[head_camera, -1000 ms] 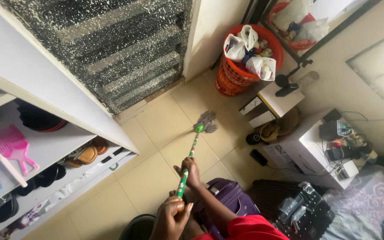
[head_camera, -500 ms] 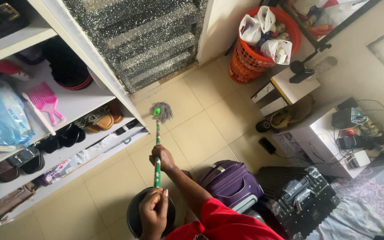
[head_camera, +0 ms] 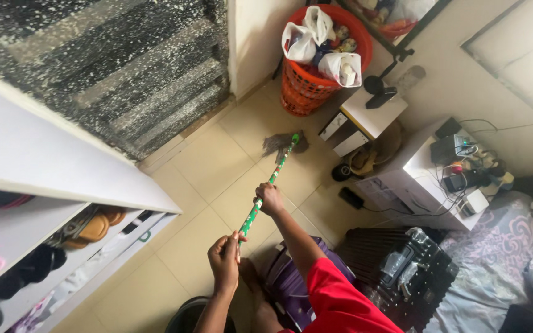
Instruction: The person prepares a mop in a bucket, cleans a small area of the tiled floor, and then moves several suitcases to reach more floor space.
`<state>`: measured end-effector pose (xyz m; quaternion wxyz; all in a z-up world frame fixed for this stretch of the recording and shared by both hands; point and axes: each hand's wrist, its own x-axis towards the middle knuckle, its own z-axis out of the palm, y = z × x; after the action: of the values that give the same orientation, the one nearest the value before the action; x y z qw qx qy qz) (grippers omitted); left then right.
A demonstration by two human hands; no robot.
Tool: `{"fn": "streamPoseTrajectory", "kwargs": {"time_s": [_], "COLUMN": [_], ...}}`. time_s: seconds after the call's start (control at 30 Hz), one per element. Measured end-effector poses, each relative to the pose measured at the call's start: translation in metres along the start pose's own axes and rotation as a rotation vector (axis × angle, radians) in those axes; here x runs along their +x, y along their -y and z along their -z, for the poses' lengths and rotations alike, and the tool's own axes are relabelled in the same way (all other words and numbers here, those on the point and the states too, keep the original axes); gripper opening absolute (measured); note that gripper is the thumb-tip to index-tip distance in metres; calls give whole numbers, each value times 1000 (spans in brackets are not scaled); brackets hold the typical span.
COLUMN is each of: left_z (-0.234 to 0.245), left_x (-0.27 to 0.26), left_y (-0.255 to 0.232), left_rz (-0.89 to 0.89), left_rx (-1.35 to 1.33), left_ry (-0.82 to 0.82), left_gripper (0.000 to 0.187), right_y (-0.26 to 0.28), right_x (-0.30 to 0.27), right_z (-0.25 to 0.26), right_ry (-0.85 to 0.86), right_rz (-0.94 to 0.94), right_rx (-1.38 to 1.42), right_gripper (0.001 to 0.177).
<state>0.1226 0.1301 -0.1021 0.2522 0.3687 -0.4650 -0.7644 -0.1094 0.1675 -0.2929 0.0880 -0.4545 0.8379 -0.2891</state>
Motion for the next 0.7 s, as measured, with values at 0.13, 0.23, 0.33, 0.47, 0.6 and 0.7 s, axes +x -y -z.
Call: {"fn": "streamPoseTrajectory", "kwargs": {"time_s": [0.13,0.23,0.33,0.47,0.6,0.7], "left_z": [-51,-92,-122,-143,-167,-198], "left_x": [53,82,113,153,180,204], "left_y": [14,30,53,87,127,146], "left_rz": [-25,-15,-1,-6,-156,-289], "left_rx": [150,218,208,274,374,411], "left_ry": [-3,17,32,72,221,317], "left_gripper": [36,32,34,31,22,24], "right_y": [-69,-113,-140,-141,-179,-214], "right_x": [46,69,65,50,63,75], "right_z": [25,39,43,27,39,61], "right_ry": [16,-6,-16,-173,-228,-168], "right_rz": [41,-15,-215,-302,-314,-334], "right_rx": [29,-63,38,182,180,125], "right_gripper": [30,44,41,42,51,66]}}
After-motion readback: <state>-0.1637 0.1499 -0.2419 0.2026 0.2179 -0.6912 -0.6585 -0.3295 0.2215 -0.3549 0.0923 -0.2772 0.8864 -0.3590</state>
